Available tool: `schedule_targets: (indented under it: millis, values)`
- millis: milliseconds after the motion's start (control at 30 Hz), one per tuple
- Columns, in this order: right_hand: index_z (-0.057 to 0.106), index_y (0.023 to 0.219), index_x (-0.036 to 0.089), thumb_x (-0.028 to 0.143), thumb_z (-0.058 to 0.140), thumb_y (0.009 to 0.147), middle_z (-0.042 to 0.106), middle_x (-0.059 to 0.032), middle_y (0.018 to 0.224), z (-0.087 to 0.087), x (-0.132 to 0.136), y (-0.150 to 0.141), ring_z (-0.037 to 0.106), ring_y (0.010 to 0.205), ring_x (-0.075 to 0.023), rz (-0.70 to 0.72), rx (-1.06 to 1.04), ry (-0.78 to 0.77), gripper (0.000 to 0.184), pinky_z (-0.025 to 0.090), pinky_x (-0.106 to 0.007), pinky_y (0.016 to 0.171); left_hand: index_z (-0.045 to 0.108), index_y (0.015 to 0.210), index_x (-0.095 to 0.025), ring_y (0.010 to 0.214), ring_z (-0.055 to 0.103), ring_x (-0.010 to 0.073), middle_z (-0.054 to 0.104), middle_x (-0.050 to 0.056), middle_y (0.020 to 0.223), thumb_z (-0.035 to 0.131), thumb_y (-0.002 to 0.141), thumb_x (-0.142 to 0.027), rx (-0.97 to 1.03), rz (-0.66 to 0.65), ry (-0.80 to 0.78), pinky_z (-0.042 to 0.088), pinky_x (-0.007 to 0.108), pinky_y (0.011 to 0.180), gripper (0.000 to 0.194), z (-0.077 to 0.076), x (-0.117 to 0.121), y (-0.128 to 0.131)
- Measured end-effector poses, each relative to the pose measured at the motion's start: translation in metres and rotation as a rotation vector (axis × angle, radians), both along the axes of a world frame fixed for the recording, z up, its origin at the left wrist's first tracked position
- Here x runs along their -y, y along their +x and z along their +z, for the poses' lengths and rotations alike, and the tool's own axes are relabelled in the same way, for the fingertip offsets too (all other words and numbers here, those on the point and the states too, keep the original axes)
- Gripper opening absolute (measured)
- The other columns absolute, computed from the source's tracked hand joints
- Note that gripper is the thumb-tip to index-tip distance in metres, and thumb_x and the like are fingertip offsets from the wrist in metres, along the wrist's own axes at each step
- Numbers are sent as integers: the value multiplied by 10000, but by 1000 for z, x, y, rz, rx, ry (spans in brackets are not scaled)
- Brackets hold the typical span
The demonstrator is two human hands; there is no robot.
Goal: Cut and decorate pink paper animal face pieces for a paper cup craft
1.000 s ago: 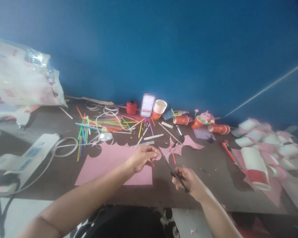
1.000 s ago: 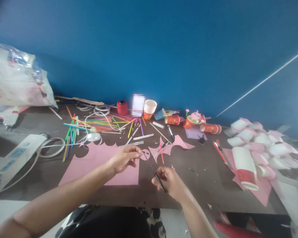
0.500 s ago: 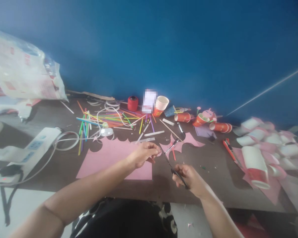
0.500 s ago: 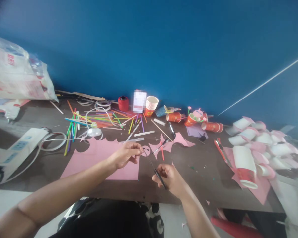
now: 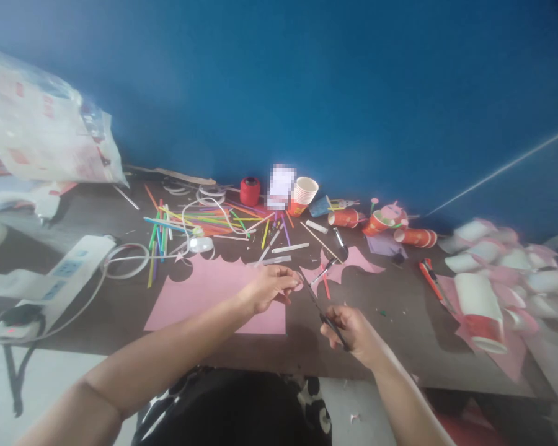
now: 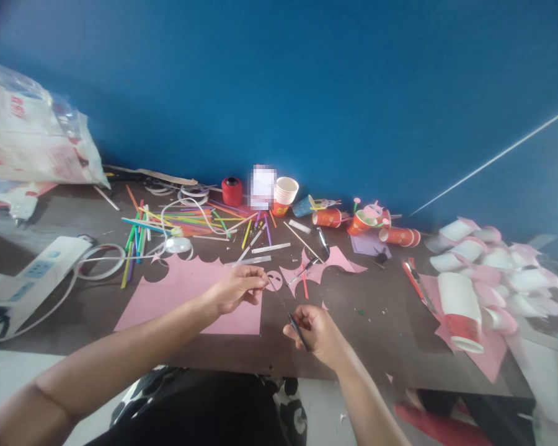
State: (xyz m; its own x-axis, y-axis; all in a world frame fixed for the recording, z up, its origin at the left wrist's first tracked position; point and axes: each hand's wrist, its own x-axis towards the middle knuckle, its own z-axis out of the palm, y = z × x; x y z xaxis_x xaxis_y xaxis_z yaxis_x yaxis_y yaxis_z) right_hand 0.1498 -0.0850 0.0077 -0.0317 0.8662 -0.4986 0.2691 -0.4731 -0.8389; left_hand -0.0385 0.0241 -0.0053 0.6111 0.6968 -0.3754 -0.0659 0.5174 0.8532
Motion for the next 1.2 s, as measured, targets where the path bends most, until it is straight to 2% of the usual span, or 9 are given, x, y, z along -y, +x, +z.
schedule_targets:
  millis: [200, 300, 433, 500, 600, 833, 1067, 1200]
  values:
    - [451, 606, 189, 436, 724, 643, 481, 57, 481, -3, 0, -2, 475, 451, -96, -39, 16, 48, 371, 312, -222, 479, 567, 641, -145, 525, 448, 67, 511, -25, 586, 709, 608, -309, 22, 26, -81, 424, 188, 459, 220, -1, 1, -2]
    - [511, 683, 183, 452, 672, 696, 548, 25, 540, -9, -3, -4, 466, 492, -103, -148, 2, 177, 314, 325, -228, 493, 586, 651, -140, 541, 474, 66, 554, -13, 641, 731, 598, -298, 49, 15, -127, 410, 184, 453, 221, 1, 2, -1]
    - [544, 859, 180, 396, 703, 679, 608, -19, 790, -12, -16, -15, 506, 603, -114, -310, -53, 379, 323, 369, -230, 529, 633, 683, -121, 549, 491, 65, 576, 5, 672, 744, 608, -301, 47, 12, -185, 386, 172, 432, 225, 3, 4, 0]
    - [533, 862, 183, 348, 709, 675, 598, -14, 805, -11, -24, -23, 526, 650, -123, -362, -53, 449, 305, 397, -233, 571, 659, 722, -109, 551, 497, 63, 584, 16, 684, 748, 606, -290, 49, 17, -218, 383, 165, 428, 233, 4, 6, 1]
    - [510, 851, 195, 288, 684, 695, 590, 2, 800, -6, -32, -35, 547, 689, -126, -368, -24, 516, 252, 432, -245, 648, 681, 765, -99, 554, 504, 64, 597, 29, 706, 762, 590, -284, 53, 24, -226, 408, 171, 442, 267, 2, 8, 1]
    - [494, 836, 201, 264, 658, 690, 605, 3, 759, -4, -38, -45, 572, 631, -130, -316, 141, 513, 228, 455, -250, 622, 683, 749, -102, 583, 519, 82, 616, 42, 708, 771, 592, -340, 50, 5, -119, 429, 189, 468, 299, -4, 12, -1]
    - [507, 816, 195, 237, 654, 676, 581, 32, 699, -22, -44, -35, 519, 544, -103, -320, 29, 485, 208, 418, -231, 551, 684, 789, -103, 607, 570, 111, 642, 63, 756, 638, 682, -334, 38, -66, -280, 402, 192, 456, 258, -11, 7, -6]
    - [512, 806, 188, 207, 664, 660, 567, 37, 690, -23, -48, -34, 499, 546, -95, -290, -5, 453, 212, 402, -225, 542, 670, 744, -112, 578, 555, 105, 629, 52, 726, 606, 715, -378, 3, -35, -269, 399, 192, 440, 275, -13, 6, -8]
